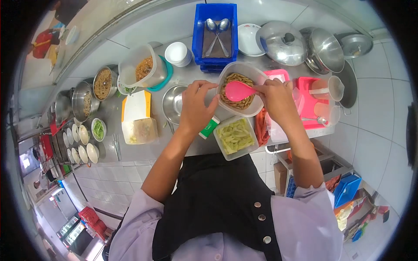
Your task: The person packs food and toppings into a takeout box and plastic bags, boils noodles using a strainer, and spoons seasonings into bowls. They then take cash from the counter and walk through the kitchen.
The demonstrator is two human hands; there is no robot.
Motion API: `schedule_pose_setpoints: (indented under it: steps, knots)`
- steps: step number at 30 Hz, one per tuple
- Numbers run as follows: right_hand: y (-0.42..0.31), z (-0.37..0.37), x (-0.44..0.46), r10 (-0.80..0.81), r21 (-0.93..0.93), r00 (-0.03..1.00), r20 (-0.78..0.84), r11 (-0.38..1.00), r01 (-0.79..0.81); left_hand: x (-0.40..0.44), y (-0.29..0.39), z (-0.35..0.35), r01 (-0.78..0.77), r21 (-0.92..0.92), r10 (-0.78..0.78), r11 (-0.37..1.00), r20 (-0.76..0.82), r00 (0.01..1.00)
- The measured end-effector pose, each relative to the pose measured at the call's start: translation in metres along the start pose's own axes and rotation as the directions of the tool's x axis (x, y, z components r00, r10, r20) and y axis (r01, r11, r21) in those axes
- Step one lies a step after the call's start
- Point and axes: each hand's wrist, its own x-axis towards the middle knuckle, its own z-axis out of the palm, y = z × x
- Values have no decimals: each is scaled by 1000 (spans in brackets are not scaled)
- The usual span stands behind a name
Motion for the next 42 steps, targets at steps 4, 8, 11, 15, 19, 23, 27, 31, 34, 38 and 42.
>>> schedule_pose_setpoints:
  steps: [4,8,11,15,19,23,27,31,34,38,42]
  knots:
    - [5,17,16,-189,-269,982,12,945,185,-10,-4,3,36,-104,-36,994,-2,999]
    - [-9,34,36,-236,-444,951,202,843,304,-20,-3,7,79,-109,-78,991,20,997]
    - [-12,51,39,-275,-438,936,219,830,346,-23,3,7,96,-79,-94,992,22,995]
    - [-15,67,41,-265,-403,931,251,846,350,-26,4,7,88,-55,-88,995,8,996]
    - [-8,46,44,-240,-323,945,221,896,303,-25,1,2,41,-15,-41,999,26,999]
    - [4,17,29,-278,-124,956,89,950,288,-23,1,-2,-37,74,33,997,55,998]
    - [7,-6,14,-210,35,977,35,977,209,-18,7,-9,-119,187,103,975,94,990]
    - [8,-23,5,-132,46,990,54,990,130,-15,11,-8,-101,208,71,973,148,987]
    - [6,-31,-2,-68,48,997,44,997,65,-15,9,-5,-142,179,117,974,144,983]
    - [-3,-40,-12,-39,11,998,-39,999,40,-23,14,-7,-123,70,121,990,39,992]
    - [-56,-58,-12,-33,4,998,-49,999,33,-73,-3,-48,1,-87,-7,996,-79,997]
